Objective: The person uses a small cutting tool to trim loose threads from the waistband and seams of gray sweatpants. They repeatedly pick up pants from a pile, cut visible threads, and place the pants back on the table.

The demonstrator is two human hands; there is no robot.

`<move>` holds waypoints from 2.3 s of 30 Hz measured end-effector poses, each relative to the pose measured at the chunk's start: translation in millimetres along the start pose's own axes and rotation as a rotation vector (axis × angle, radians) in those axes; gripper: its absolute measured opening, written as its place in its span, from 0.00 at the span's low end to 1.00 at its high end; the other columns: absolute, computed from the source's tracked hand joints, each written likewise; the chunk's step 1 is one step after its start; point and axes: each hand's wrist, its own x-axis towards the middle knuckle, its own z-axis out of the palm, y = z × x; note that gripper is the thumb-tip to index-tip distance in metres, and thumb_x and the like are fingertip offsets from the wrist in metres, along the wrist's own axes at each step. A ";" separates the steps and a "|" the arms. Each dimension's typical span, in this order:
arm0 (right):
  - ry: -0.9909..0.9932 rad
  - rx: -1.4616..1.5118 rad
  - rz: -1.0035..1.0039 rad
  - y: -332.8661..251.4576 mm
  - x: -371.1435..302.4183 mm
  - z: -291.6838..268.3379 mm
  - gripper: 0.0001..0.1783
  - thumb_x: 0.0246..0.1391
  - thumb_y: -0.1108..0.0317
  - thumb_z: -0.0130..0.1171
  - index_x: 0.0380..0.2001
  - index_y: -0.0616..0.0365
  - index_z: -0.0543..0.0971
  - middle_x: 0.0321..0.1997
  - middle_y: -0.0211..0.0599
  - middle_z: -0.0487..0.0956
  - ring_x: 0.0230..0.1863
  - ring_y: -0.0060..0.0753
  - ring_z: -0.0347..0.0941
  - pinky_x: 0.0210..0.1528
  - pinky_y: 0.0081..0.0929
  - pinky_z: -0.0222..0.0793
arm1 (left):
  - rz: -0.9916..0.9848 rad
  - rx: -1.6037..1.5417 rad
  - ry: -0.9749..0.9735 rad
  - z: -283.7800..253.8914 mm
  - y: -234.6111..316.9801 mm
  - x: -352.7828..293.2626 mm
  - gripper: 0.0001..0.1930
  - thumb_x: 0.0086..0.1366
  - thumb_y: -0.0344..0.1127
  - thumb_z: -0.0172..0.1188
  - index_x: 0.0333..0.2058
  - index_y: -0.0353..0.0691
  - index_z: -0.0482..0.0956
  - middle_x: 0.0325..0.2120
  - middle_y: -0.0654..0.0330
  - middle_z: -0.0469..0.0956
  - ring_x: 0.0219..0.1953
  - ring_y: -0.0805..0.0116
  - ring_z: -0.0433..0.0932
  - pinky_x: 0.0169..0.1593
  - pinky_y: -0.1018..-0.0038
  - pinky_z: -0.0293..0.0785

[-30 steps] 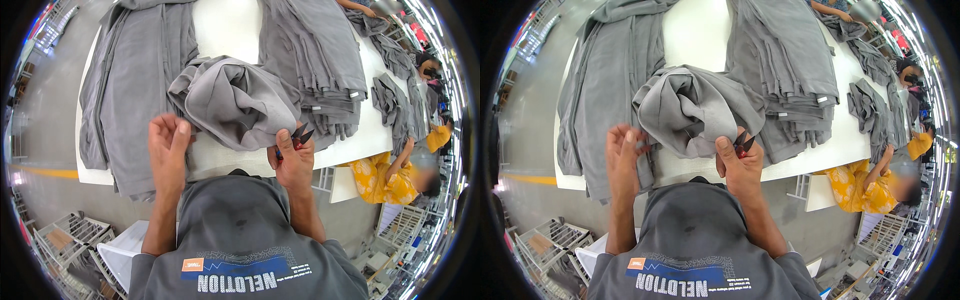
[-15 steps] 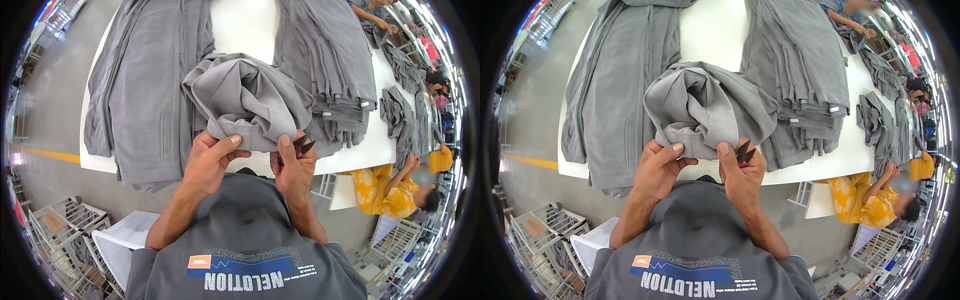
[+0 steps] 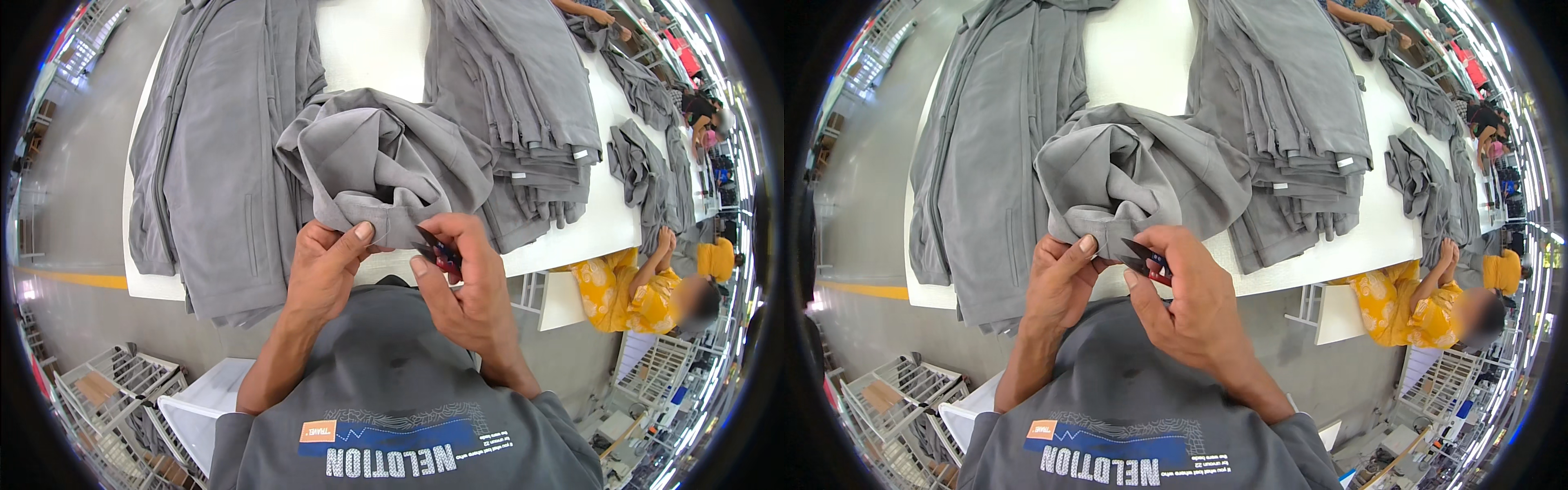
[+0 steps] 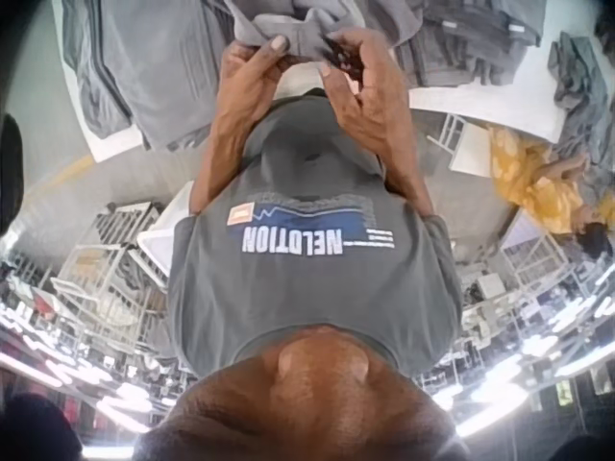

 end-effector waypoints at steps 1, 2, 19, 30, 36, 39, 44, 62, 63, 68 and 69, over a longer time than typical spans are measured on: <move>-0.010 -0.046 -0.036 1.6 2.9 0.1 0.18 0.54 0.71 0.65 0.46 0.61 0.73 0.36 0.39 0.76 0.33 0.36 0.76 0.37 0.29 0.75 | -0.016 -0.008 -0.001 0.2 1.5 -0.6 0.12 0.69 0.31 0.58 0.48 0.31 0.77 0.43 0.55 0.81 0.45 0.67 0.80 0.50 0.64 0.79; -0.022 -0.092 -0.072 2.5 5.1 0.0 0.18 0.53 0.71 0.66 0.46 0.60 0.73 0.37 0.39 0.77 0.33 0.36 0.76 0.37 0.30 0.75 | -0.024 -0.012 0.000 -0.4 1.6 -0.7 0.12 0.69 0.31 0.58 0.48 0.31 0.77 0.43 0.55 0.81 0.45 0.67 0.80 0.50 0.64 0.78; 0.099 -0.126 -0.133 17.3 12.4 1.3 0.20 0.41 0.79 0.72 0.42 0.58 0.83 0.33 0.37 0.79 0.31 0.36 0.78 0.33 0.29 0.74 | -0.075 -0.031 -0.086 -13.6 -8.3 0.5 0.14 0.70 0.32 0.55 0.50 0.31 0.76 0.46 0.52 0.81 0.49 0.62 0.80 0.56 0.61 0.74; 0.073 -0.097 -0.122 19.3 12.6 1.0 0.20 0.42 0.79 0.71 0.42 0.58 0.83 0.34 0.37 0.81 0.32 0.36 0.79 0.32 0.29 0.75 | -0.091 -0.030 -0.053 -7.9 -7.5 -0.8 0.12 0.69 0.31 0.57 0.47 0.31 0.79 0.42 0.57 0.82 0.46 0.70 0.79 0.53 0.69 0.73; 0.066 -0.087 -0.132 18.2 13.0 3.0 0.19 0.42 0.80 0.71 0.41 0.59 0.84 0.33 0.37 0.81 0.31 0.36 0.79 0.31 0.28 0.75 | -0.096 -0.009 -0.031 -9.4 -10.0 -2.4 0.11 0.69 0.31 0.58 0.46 0.32 0.80 0.41 0.59 0.82 0.44 0.72 0.79 0.51 0.71 0.73; 0.070 -0.090 -0.134 18.6 12.6 2.7 0.18 0.43 0.80 0.71 0.41 0.60 0.84 0.33 0.38 0.81 0.31 0.35 0.80 0.31 0.27 0.75 | -0.098 -0.001 -0.038 -11.9 -10.8 -3.1 0.10 0.69 0.31 0.58 0.45 0.32 0.80 0.40 0.60 0.82 0.43 0.73 0.79 0.50 0.71 0.74; 0.180 0.004 -0.091 23.2 5.9 -0.1 0.16 0.46 0.80 0.70 0.41 0.62 0.83 0.35 0.37 0.81 0.33 0.29 0.80 0.32 0.22 0.76 | -0.085 0.023 -0.081 -18.7 -14.5 -3.7 0.12 0.70 0.32 0.57 0.49 0.34 0.78 0.44 0.60 0.81 0.46 0.71 0.78 0.52 0.69 0.72; 0.097 0.028 -0.203 30.0 7.2 19.1 0.15 0.47 0.75 0.73 0.40 0.57 0.83 0.23 0.24 0.71 0.21 0.15 0.59 0.23 0.17 0.53 | -0.045 0.176 -0.020 -2.1 -18.6 -1.6 0.14 0.65 0.34 0.66 0.45 0.31 0.81 0.39 0.60 0.83 0.40 0.75 0.80 0.46 0.76 0.76; 0.106 0.046 -0.219 32.2 7.5 18.0 0.12 0.49 0.76 0.72 0.38 0.58 0.83 0.23 0.23 0.71 0.21 0.15 0.60 0.23 0.16 0.53 | -0.047 0.184 -0.023 -0.6 -18.3 -1.8 0.14 0.65 0.34 0.66 0.45 0.31 0.81 0.39 0.60 0.83 0.40 0.75 0.80 0.45 0.76 0.76; 0.225 0.335 0.182 39.8 -7.7 -13.6 0.03 0.54 0.78 0.65 0.30 0.60 0.80 0.25 0.18 0.71 0.24 0.09 0.57 0.25 0.11 0.50 | -0.037 0.287 0.057 2.1 -4.6 1.2 0.14 0.68 0.37 0.62 0.45 0.31 0.80 0.39 0.60 0.83 0.40 0.74 0.80 0.46 0.76 0.76; 0.164 0.285 0.155 48.4 -13.1 -30.1 0.04 0.53 0.78 0.64 0.31 0.60 0.80 0.25 0.18 0.70 0.24 0.08 0.57 0.25 0.11 0.50 | -0.042 0.278 0.083 1.8 2.1 4.6 0.14 0.68 0.37 0.61 0.45 0.31 0.80 0.39 0.60 0.83 0.41 0.74 0.79 0.46 0.76 0.76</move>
